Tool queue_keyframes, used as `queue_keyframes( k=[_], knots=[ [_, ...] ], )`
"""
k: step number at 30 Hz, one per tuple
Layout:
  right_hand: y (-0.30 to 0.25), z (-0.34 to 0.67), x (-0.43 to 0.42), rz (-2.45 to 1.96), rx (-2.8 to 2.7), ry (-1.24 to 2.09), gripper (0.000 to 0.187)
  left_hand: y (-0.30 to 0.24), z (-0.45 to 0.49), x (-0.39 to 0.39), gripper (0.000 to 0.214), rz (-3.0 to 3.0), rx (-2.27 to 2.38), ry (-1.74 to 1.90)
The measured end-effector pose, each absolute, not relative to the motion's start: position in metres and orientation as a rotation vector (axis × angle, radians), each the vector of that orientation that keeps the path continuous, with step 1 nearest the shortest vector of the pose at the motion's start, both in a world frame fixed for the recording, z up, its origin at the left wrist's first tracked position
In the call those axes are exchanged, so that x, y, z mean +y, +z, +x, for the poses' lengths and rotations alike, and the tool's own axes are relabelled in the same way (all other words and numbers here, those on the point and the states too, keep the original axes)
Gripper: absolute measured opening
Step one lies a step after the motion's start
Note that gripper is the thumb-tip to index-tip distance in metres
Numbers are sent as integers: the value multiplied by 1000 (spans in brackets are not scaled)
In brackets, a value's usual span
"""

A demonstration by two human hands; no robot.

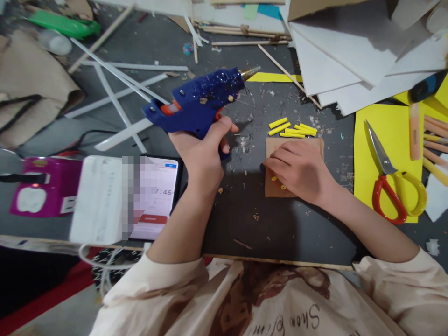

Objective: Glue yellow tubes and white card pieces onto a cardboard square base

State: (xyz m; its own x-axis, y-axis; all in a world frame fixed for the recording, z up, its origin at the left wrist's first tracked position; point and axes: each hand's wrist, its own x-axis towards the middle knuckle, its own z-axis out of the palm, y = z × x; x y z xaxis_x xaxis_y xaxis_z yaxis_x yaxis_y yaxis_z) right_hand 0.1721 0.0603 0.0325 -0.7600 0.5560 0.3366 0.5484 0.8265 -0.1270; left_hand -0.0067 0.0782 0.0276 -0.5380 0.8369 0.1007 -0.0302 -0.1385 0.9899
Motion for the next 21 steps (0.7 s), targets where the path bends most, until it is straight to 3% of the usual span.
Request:
queue_keyframes(
  k=[13, 21],
  knots=[
    [46, 176, 59, -920, -2584, 157, 23, 29, -7, 78, 13, 924, 1494, 1730],
    [51, 215, 86, -1195, -2515, 295, 19, 26, -8, 77, 13, 942, 1492, 1699]
  ],
)
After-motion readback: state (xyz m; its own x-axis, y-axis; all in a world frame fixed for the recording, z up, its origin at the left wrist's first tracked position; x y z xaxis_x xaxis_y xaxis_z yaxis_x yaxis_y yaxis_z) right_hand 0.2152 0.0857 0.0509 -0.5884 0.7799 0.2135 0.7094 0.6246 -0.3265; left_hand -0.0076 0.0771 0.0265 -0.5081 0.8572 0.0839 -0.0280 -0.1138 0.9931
